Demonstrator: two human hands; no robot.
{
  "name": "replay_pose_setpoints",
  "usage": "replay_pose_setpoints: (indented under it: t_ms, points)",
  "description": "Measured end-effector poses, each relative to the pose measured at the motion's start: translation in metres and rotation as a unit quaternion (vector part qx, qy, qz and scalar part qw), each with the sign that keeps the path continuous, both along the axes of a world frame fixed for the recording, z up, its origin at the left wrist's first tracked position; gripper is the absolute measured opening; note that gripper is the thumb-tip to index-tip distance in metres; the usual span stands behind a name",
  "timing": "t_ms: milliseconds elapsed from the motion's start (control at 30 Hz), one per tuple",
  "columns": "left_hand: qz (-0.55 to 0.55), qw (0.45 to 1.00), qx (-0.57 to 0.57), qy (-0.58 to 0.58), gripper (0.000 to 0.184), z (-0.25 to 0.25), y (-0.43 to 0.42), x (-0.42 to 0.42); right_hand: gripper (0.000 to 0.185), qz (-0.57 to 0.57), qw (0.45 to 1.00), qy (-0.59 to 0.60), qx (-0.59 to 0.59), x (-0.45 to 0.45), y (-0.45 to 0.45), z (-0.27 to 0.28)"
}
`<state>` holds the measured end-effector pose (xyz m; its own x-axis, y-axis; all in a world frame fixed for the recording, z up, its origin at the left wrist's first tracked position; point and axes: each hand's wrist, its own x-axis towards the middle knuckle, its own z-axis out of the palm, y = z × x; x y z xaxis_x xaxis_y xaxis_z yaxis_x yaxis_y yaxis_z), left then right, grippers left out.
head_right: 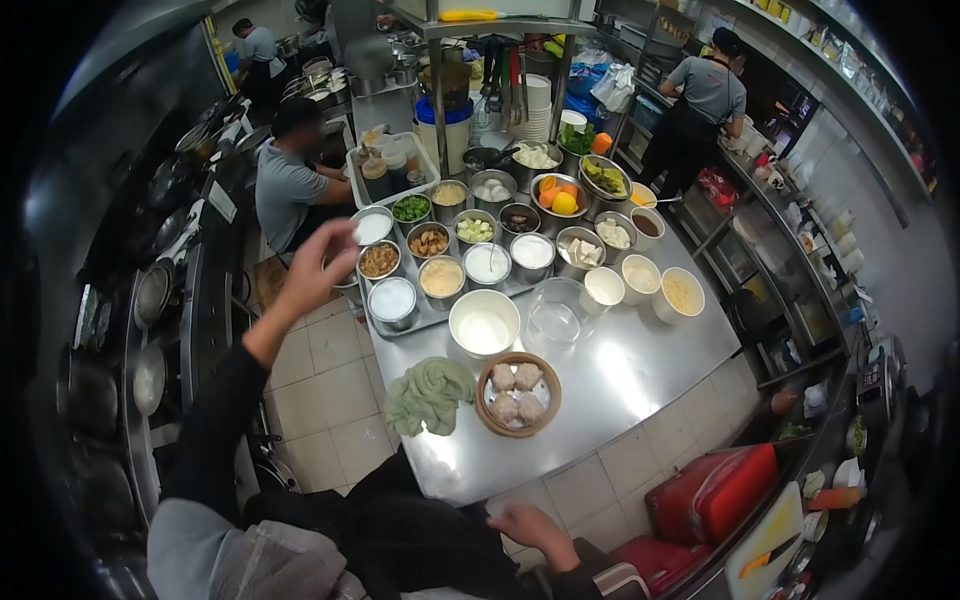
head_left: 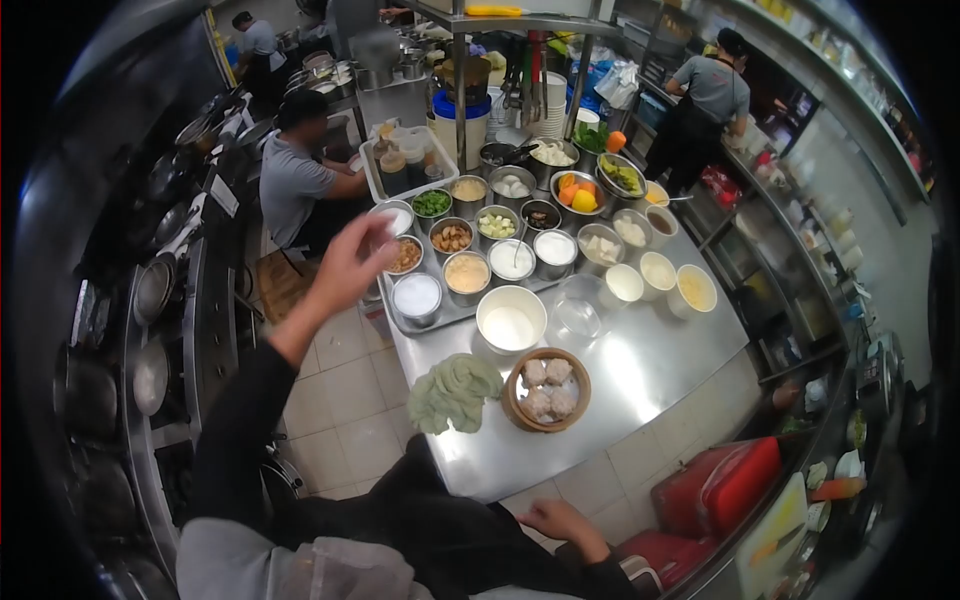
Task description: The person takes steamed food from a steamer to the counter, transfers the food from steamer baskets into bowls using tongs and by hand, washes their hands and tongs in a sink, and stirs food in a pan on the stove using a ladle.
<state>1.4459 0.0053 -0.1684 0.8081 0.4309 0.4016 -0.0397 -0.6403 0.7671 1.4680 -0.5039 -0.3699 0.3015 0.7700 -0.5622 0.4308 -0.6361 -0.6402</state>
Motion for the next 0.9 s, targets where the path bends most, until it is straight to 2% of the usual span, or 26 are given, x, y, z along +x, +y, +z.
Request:
replay_pose_setpoints:
  t_ms: [67,133,200,233,267,300,367,433,467,533,567,633,700,767,800,867,900]
  points:
    - [-0.025,0.998,0.054,-0.023,0.045,0.016,0.044,0.068,0.052,-0.060,0.993,-0.008,-0.099,-0.003,-0.013,-0.005]
    - [-0.065,0.995,0.043,-0.061,0.042,0.009,0.107,0.147,0.050,-0.259,0.961,-0.006,-0.092,-0.020,-0.024,-0.020]
    - [-0.060,0.996,0.031,-0.063,0.037,0.020,0.141,0.212,0.047,-0.403,0.902,-0.108,-0.106,-0.055,-0.051,-0.078]
    - [-0.054,0.995,0.035,-0.080,0.035,0.022,0.152,0.241,0.047,-0.474,0.866,-0.118,-0.111,-0.082,-0.076,-0.119]
    - [-0.066,0.994,0.030,-0.079,0.035,0.027,0.160,0.269,0.037,-0.532,0.828,-0.124,-0.122,-0.113,-0.084,-0.129]
    - [-0.064,0.993,0.044,-0.086,0.035,0.033,0.167,0.296,0.037,-0.575,0.795,-0.134,-0.139,-0.142,-0.079,-0.125]
    - [-0.072,0.991,0.057,-0.098,0.036,0.045,0.171,0.343,0.036,-0.628,0.744,-0.146,-0.176,-0.181,-0.048,-0.110]
    - [-0.040,0.946,0.271,-0.173,0.046,0.060,0.167,0.384,0.036,-0.659,0.708,-0.159,-0.198,-0.200,-0.014,-0.100]
    - [-0.048,0.945,0.266,-0.183,0.046,0.065,0.170,0.407,0.036,-0.670,0.695,-0.165,-0.204,-0.208,0.000,-0.096]
    - [-0.063,0.898,0.387,-0.199,0.054,0.074,0.167,0.450,0.035,-0.686,0.674,-0.176,-0.208,-0.217,0.025,-0.090]
    - [-0.074,0.896,0.381,-0.216,0.054,0.076,0.164,0.467,0.035,-0.695,0.664,-0.181,-0.207,-0.218,0.035,-0.088]
    - [-0.008,0.920,0.381,-0.089,0.047,0.082,0.160,0.504,0.035,-0.716,0.639,-0.185,-0.210,-0.222,0.054,-0.086]
    - [0.008,0.942,0.330,0.057,0.042,0.091,0.163,0.538,0.034,-0.737,0.614,-0.186,-0.213,-0.224,0.069,-0.084]
    - [0.172,0.895,0.406,-0.070,0.047,0.068,0.181,0.591,0.034,-0.749,0.597,-0.188,-0.218,-0.222,0.078,-0.083]
    - [0.167,0.897,0.403,-0.076,0.047,0.075,0.174,0.596,0.034,-0.754,0.590,-0.188,-0.219,-0.222,0.082,-0.082]
    - [0.167,0.945,0.276,-0.052,0.045,0.092,0.170,0.584,0.033,-0.760,0.579,-0.187,-0.226,-0.225,0.088,-0.080]
    - [0.162,0.946,0.277,-0.048,0.045,0.097,0.168,0.577,0.033,-0.762,0.575,-0.185,-0.232,-0.226,0.091,-0.079]
